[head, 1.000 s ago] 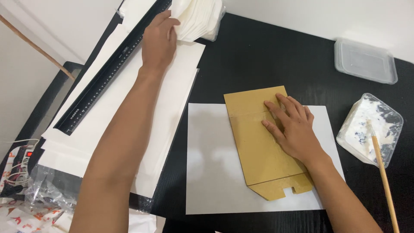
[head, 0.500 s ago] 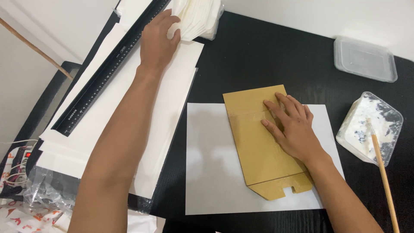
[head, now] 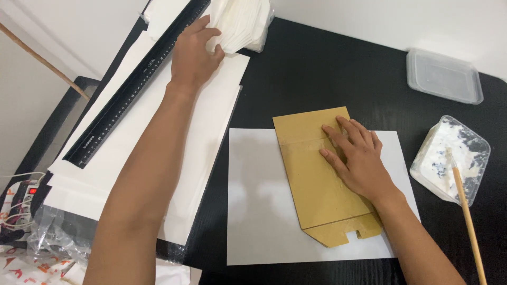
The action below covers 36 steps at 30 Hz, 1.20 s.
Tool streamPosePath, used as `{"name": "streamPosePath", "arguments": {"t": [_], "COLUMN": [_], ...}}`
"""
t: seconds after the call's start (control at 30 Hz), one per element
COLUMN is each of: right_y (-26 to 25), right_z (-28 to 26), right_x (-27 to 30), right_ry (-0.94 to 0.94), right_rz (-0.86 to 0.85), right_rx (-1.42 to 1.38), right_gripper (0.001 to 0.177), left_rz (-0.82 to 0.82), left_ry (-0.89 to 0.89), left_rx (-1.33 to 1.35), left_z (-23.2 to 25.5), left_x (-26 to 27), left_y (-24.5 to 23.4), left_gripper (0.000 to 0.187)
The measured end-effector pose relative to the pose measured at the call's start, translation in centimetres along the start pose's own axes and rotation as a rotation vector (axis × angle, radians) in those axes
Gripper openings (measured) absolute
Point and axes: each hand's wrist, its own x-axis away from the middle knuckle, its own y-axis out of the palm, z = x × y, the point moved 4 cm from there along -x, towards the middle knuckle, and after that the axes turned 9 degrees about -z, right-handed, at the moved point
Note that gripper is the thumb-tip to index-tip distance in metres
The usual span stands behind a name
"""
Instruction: Apply glue to paper edges and fold them over a template to create an envelope.
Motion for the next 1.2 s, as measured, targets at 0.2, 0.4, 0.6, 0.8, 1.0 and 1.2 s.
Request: {"name": "streamPosePath", "arguments": {"t": [0.2, 0.4, 0.6, 0.8, 1.0, 1.2], "right_y": [0.1, 0.0, 0.2, -0.4, -0.6, -0.7], "right_z": [0.2, 0.2, 0.3, -0.2, 0.0, 0.0], "right_x": [-0.1, -0.3, -0.1, -0.3, -0.4, -0.3], "right_ry": [-0.004, 0.02, 0.022, 0.065, 0.239, 0.241], "right_rz": [0.005, -0.017, -0.008, -0.003, -0.163, -0.171], "right_rx": [-0.005, -0.029, -0.017, -0.023, 0.017, -0.041], "right_gripper": [0.053, 0.054, 0.052, 0.051, 0.051, 0.05], "left_rz": [-0.001, 0.053, 0.0, 0.089, -0.687, -1.261], "left_ry": [0.035, 0.098, 0.109, 0.252, 0.051, -0.107], "left_rx": [0.013, 0.031, 0.017, -0.093, 0.257, 0.27], "left_z": [0.2, 1.2, 2.3, 5.4, 13.2, 19.4], "left_x": [-0.3, -0.3, -0.1, -0.3, -0.2, 4.1], "left_y": [-0.4, -1.3, -1.2, -2.0, -2.4, 0.0], "left_gripper": [0.034, 0.028, 0.02, 0.005, 0.029, 0.02]}}
